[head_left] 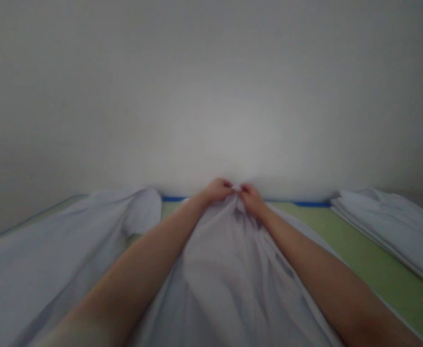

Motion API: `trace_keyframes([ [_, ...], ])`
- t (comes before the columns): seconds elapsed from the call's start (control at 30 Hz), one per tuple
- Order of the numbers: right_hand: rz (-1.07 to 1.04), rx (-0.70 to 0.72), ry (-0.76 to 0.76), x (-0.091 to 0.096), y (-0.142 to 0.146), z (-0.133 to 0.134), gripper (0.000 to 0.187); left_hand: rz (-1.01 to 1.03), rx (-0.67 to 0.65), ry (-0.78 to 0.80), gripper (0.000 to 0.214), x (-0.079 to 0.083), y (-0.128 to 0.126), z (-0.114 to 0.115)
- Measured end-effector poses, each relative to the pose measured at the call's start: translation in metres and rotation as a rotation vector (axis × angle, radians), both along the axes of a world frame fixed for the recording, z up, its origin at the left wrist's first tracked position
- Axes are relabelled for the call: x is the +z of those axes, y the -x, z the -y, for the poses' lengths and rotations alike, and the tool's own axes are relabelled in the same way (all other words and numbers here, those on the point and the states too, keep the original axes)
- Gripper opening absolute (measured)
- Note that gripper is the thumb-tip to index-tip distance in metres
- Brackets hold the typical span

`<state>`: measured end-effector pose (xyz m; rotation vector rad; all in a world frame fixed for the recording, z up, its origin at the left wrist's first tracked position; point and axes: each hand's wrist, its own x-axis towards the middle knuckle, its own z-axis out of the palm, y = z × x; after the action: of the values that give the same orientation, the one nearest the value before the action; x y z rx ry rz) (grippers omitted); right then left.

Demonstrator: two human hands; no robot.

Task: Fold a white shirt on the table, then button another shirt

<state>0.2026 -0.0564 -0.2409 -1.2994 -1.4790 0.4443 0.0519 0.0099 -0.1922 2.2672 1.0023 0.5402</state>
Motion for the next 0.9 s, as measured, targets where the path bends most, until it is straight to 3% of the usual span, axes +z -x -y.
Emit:
trace_keyframes([
  [0.33,-0.088,0.033,0.030,-0.004,-0.010,-0.004,0.026,-0.021,-0.004,-0.040,0.026,0.003,-0.005,0.002],
  [0.5,0.017,-0.002,-0.019,-0.002,-0.011,-0.004,0.024,-0.044,0.017,-0.101,0.026,0.005,-0.007,0.006],
  [0.7,0.141,-0.104,-0.061,0.002,-0.011,-0.002,0.024,-0.158,0.027,-0.458,0.030,0.015,-0.010,0.023],
  [0.9,0.186,-0.097,-0.082,0.006,-0.014,0.002,0.026,-0.339,0.021,-0.688,0.031,0.019,-0.012,0.032],
])
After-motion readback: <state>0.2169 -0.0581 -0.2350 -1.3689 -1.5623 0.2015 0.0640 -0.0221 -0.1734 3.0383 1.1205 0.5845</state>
